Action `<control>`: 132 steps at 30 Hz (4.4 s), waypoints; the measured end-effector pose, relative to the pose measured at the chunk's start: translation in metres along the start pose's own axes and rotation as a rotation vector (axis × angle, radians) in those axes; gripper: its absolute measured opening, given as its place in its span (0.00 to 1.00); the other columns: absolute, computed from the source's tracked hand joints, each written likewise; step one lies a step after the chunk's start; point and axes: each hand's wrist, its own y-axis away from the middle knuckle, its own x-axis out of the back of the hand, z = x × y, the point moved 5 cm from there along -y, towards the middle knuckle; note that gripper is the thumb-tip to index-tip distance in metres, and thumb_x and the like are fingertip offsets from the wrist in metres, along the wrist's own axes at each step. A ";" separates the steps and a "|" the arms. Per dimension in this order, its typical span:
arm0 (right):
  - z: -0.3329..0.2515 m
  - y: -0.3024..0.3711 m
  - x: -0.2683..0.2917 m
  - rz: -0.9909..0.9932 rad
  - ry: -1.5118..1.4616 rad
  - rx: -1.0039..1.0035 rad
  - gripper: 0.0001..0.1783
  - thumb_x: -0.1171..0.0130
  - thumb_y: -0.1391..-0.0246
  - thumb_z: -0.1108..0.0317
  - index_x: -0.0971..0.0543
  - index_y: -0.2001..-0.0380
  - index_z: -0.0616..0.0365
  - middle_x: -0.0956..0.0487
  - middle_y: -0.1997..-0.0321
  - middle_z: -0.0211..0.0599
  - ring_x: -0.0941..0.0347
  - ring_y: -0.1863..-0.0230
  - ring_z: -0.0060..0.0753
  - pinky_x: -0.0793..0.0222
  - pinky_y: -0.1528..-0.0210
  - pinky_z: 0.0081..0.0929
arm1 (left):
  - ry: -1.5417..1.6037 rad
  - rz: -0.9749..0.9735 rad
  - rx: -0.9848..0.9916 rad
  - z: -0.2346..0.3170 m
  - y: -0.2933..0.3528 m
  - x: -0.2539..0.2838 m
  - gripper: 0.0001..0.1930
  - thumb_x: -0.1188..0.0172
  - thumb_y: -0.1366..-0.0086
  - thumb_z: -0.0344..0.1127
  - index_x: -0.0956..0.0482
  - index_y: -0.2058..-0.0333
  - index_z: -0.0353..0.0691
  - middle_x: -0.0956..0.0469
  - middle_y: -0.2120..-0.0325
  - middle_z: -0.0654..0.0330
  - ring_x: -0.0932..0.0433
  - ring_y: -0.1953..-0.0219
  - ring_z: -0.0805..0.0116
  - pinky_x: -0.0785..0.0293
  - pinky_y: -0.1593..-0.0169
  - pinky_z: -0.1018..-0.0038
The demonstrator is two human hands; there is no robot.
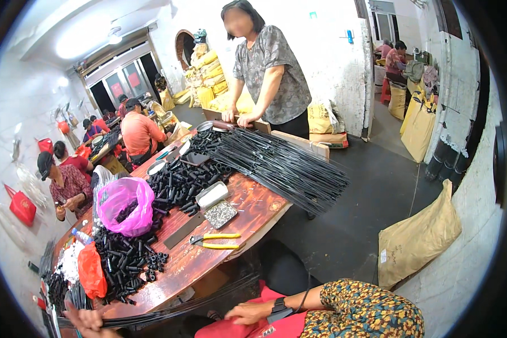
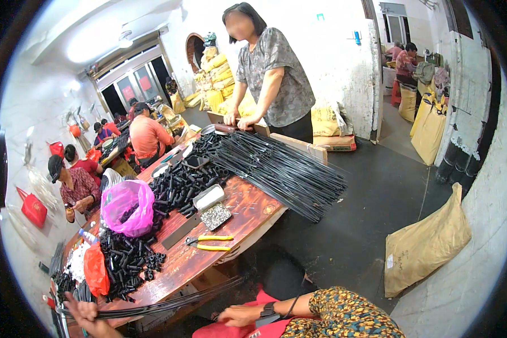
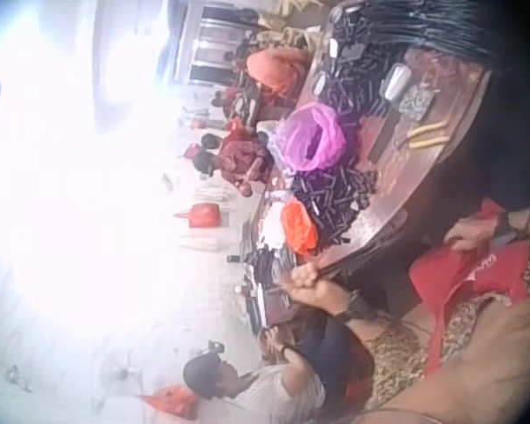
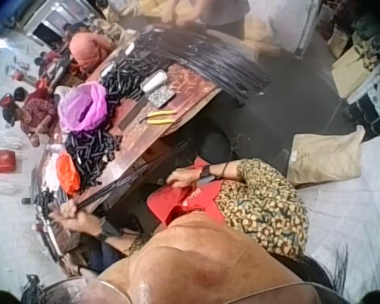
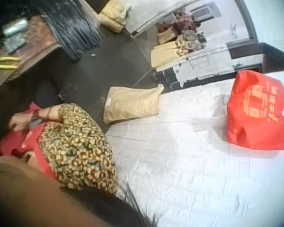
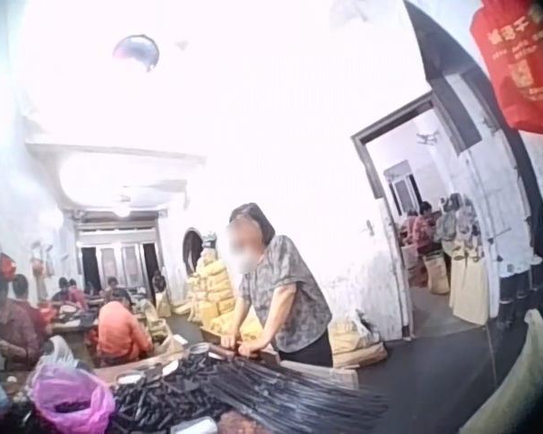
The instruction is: Assembling the metal ribs and central hub of an umbrella frame using pliers and wire.
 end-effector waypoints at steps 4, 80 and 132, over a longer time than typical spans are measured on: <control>-0.105 -0.045 0.035 0.047 -0.360 -0.010 0.32 0.41 0.49 0.67 0.34 0.39 0.57 0.23 0.59 0.45 0.26 0.66 0.31 0.28 0.62 0.29 | 0.519 0.134 0.672 -0.124 0.045 0.022 0.22 0.56 0.27 0.48 0.28 0.46 0.36 0.46 0.89 0.72 0.48 0.92 0.85 0.51 0.91 0.85; -0.165 -0.156 0.207 0.635 -0.352 0.016 0.10 0.29 0.58 0.71 0.22 0.80 0.63 0.24 0.83 0.29 0.33 0.79 0.13 0.36 0.78 0.20 | 0.358 -0.241 0.977 -0.148 0.066 -0.161 0.05 0.43 0.36 0.31 0.22 0.68 0.36 0.21 0.72 0.62 0.24 0.71 0.75 0.29 0.66 0.80; -0.141 -0.170 0.220 0.176 -0.583 0.047 0.09 0.36 0.47 0.65 0.25 0.75 0.55 0.23 0.79 0.26 0.30 0.77 0.14 0.36 0.76 0.16 | 0.198 -0.148 0.698 -0.139 0.085 -0.166 0.05 0.42 0.37 0.26 0.21 0.64 0.33 0.22 0.69 0.63 0.25 0.68 0.75 0.29 0.66 0.80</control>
